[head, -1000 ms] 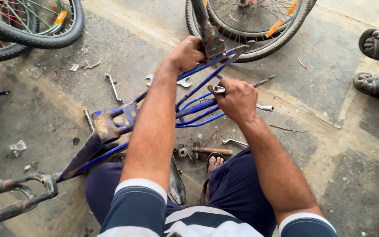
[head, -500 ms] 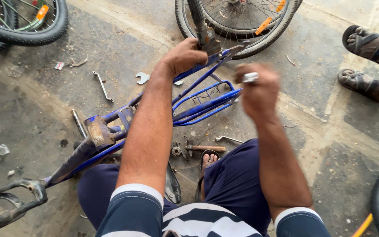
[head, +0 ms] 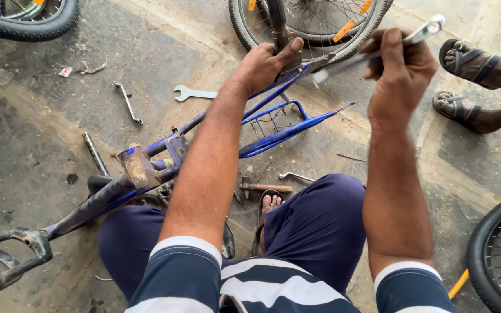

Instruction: The person removes the rear wheel from a blue bicycle frame using a wrench, then cleans the tire with a brush. They reattach the wheel and adjust the frame components with a wrench.

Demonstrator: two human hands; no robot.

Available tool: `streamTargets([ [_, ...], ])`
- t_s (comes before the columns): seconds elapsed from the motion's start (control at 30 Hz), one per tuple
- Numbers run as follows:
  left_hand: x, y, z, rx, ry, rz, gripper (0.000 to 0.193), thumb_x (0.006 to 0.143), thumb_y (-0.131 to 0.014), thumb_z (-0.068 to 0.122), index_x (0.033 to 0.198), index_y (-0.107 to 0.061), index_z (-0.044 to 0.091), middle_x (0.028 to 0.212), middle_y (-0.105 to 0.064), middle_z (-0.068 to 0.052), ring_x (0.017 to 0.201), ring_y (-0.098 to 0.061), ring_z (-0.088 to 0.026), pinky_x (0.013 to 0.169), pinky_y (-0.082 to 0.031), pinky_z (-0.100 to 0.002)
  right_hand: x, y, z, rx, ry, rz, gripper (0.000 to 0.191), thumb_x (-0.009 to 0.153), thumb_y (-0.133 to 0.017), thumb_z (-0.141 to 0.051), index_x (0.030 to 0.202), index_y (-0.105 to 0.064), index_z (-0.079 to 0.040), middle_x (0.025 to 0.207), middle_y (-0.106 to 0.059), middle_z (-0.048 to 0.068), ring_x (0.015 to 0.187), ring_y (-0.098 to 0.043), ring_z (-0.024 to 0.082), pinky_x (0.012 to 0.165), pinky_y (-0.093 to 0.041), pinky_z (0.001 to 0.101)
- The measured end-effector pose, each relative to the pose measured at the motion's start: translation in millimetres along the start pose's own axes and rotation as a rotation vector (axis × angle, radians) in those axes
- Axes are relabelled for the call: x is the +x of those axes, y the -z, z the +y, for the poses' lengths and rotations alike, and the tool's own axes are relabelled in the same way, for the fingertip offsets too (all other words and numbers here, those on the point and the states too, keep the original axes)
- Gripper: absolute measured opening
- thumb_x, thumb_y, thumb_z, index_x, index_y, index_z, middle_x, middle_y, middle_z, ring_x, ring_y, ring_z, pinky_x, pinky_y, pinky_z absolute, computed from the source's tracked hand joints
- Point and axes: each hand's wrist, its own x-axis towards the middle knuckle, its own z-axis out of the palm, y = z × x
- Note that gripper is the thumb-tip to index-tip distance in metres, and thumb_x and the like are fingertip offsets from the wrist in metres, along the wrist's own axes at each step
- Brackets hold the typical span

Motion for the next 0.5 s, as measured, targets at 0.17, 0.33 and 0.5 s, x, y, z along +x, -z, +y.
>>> streamTargets([
  [0.17, 0, -2, 0, 0.0, -0.028, -0.005, 0.087, 0.082, -0.045, 0.085, 0.097, -0.082, 0.007, 0.08, -0.077, -0.007, 0.08, -0.072, -0.017, 0.077, -0.056, -0.036, 14, 0, 42, 0.037, -0.149, 0.079, 0.021, 0.115, -0.063, -0.021, 0.105, -0.07, -0.003, 0.084, -0.067, 0.005, 0.06, -0.052, 0.009, 0.049, -0.041, 0.0259],
  [0.33, 1, -4, 0, 0.041, -0.005, -0.008, 0.09, 0.08, -0.042, 0.087, 0.097, -0.082, 0.008, 0.082, -0.077, -0.008, 0.083, -0.074, -0.02, 0.078, -0.057, -0.038, 29, -3, 65, 0.079, -0.254, 0.138, 0.026, 0.11, -0.063, -0.024, 0.095, -0.066, -0.003, 0.075, -0.064, 0.004, 0.05, -0.052, 0.009, 0.045, -0.041, 0.0238],
  [0.5, -1, -6, -1, 0.019, 0.0, -0.006, 0.09, 0.079, -0.042, 0.087, 0.096, -0.083, 0.009, 0.084, -0.078, -0.008, 0.086, -0.074, -0.02, 0.079, -0.057, -0.039, 43, -7, 74, 0.243, -0.564, 0.345, 0.025, 0.105, -0.064, -0.024, 0.093, -0.064, -0.002, 0.07, -0.063, 0.003, 0.049, -0.054, 0.008, 0.043, -0.044, 0.0234],
])
